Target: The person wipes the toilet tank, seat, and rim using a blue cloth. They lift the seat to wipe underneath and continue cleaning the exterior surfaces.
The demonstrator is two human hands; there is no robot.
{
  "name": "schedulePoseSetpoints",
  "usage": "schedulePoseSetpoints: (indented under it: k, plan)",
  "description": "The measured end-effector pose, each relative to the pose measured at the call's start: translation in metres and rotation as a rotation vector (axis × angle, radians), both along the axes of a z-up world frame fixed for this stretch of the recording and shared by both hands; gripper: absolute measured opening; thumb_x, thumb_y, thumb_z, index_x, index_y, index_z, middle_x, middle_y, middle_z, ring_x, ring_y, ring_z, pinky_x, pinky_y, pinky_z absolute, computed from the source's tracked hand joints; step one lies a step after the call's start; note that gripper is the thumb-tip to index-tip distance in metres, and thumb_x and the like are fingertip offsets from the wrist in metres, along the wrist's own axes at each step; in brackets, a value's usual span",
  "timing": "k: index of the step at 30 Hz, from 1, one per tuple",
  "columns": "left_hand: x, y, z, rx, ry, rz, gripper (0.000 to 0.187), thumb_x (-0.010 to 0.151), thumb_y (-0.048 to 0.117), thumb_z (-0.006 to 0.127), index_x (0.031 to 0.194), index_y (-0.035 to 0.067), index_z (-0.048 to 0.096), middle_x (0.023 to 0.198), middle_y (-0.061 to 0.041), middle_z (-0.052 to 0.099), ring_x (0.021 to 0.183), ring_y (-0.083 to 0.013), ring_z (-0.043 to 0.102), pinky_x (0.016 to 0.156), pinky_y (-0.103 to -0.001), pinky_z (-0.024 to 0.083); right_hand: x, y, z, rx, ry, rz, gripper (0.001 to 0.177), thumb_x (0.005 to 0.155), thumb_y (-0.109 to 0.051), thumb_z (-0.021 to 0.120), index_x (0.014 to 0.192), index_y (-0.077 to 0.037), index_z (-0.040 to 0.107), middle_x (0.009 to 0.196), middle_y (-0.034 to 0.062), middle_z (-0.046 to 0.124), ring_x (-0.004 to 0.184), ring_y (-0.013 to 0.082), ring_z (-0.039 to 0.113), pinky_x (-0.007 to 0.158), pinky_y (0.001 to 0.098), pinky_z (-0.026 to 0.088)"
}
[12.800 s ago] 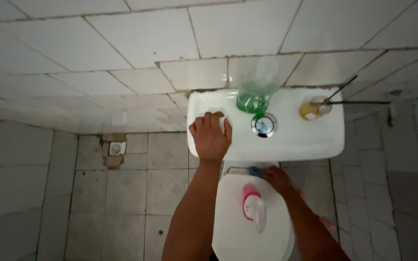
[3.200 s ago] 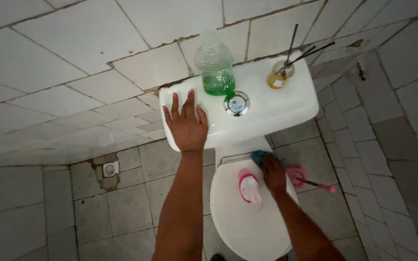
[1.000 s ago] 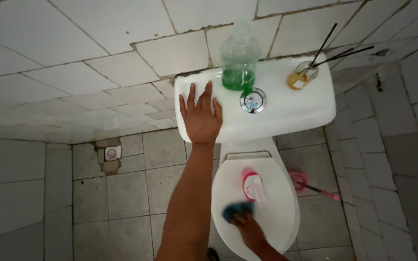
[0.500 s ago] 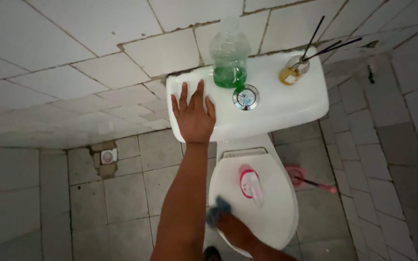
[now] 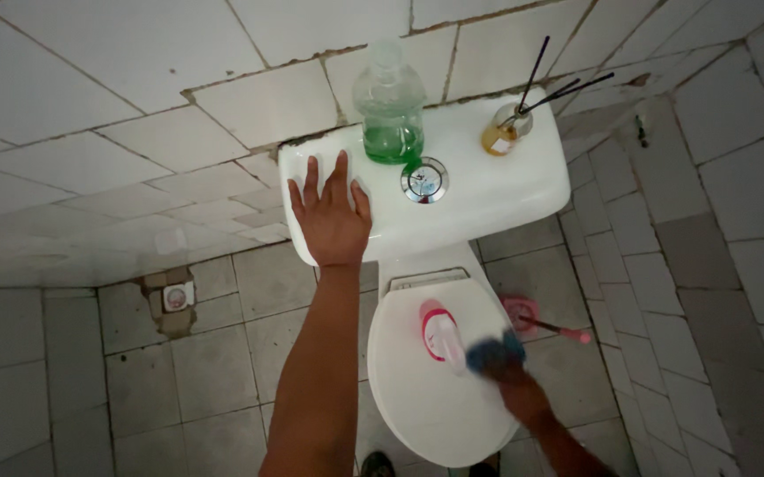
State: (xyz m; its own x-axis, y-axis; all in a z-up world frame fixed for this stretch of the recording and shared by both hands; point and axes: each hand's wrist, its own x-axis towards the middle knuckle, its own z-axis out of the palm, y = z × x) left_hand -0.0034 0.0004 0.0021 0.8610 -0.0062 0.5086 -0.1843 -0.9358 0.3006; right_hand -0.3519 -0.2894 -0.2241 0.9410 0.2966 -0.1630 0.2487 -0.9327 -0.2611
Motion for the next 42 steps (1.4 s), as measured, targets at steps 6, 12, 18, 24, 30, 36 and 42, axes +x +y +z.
schedulePoseSetpoints:
  k: [6, 12, 18, 24, 30, 36, 42]
  plan:
    - [0.000, 0.000, -0.001, -0.016, 0.008, 0.007, 0.043, 0.106, 0.024, 0.053, 0.148, 0.016, 0.057, 0.110, -0.004, 0.075, 0.148, -0.0280, 0.045, 0.126, -0.056, 0.023, 0.124, 0.007, -0.046, -0.143, -0.041, -0.020, 0.057, 0.085, -0.007, 0.055, 0.142, -0.013, 0.056, 0.147, 0.0113, 0.054, 0.130, 0.0314, 0.053, 0.109, 0.0434, 0.044]
    - [0.001, 0.000, -0.001, 0.005, 0.026, 0.013, 0.045, 0.105, 0.023, 0.052, 0.149, 0.015, 0.058, 0.110, -0.005, 0.075, 0.147, -0.0293, 0.045, 0.126, -0.057, 0.023, 0.131, 0.005, -0.048, 0.028, -0.045, -0.148, 0.059, 0.086, -0.005, 0.056, 0.144, -0.016, 0.055, 0.146, 0.0084, 0.055, 0.131, 0.0309, 0.054, 0.109, 0.0430, 0.045]
    - [0.003, 0.000, 0.004, -0.013, 0.012, -0.006, 0.043, 0.105, 0.024, 0.052, 0.147, 0.014, 0.059, 0.113, -0.005, 0.075, 0.147, -0.0290, 0.046, 0.125, -0.057, 0.023, 0.039, 0.002, -0.010, 0.010, -0.038, -0.224, 0.052, 0.088, -0.005, 0.058, 0.139, -0.014, 0.059, 0.148, 0.0100, 0.054, 0.135, 0.0322, 0.050, 0.113, 0.0442, 0.041]
    - [0.002, 0.001, 0.002, 0.000, 0.028, 0.002, 0.043, 0.105, 0.025, 0.052, 0.146, 0.015, 0.059, 0.115, -0.006, 0.076, 0.147, -0.0288, 0.045, 0.126, -0.056, 0.023, -0.061, 0.043, 0.022, 0.135, 0.163, -0.102, 0.045, 0.090, -0.006, 0.059, 0.134, -0.012, 0.064, 0.150, 0.0115, 0.054, 0.139, 0.0335, 0.047, 0.116, 0.0453, 0.037]
    - [0.001, 0.000, 0.000, -0.019, -0.032, 0.003, 0.042, 0.106, 0.024, 0.052, 0.148, 0.015, 0.058, 0.113, -0.005, 0.076, 0.148, -0.0277, 0.046, 0.127, -0.055, 0.024, -0.073, 0.108, 0.017, 0.342, 0.263, 0.438, 0.038, 0.092, -0.006, 0.061, 0.129, -0.010, 0.069, 0.152, 0.0131, 0.053, 0.143, 0.0349, 0.044, 0.120, 0.0465, 0.033]
    - [0.002, -0.001, 0.000, -0.016, -0.015, 0.007, 0.043, 0.105, 0.023, 0.053, 0.147, 0.014, 0.058, 0.114, -0.005, 0.075, 0.146, -0.0283, 0.046, 0.126, -0.056, 0.023, -0.006, 0.168, -0.016, 0.626, 0.064, 0.289, 0.046, 0.091, 0.000, 0.056, 0.131, -0.012, 0.074, 0.152, 0.0089, 0.057, 0.148, 0.0291, 0.044, 0.123, 0.0388, 0.034]
    - [0.002, 0.000, -0.002, 0.032, 0.026, 0.024, 0.043, 0.105, 0.023, 0.052, 0.147, 0.016, 0.059, 0.112, -0.005, 0.075, 0.147, -0.0284, 0.046, 0.126, -0.057, 0.024, 0.019, 0.195, -0.024, 0.353, 0.126, 0.315, 0.042, 0.086, -0.001, 0.058, 0.126, -0.007, 0.070, 0.142, 0.0107, 0.059, 0.146, 0.0350, 0.040, 0.122, 0.0463, 0.030]
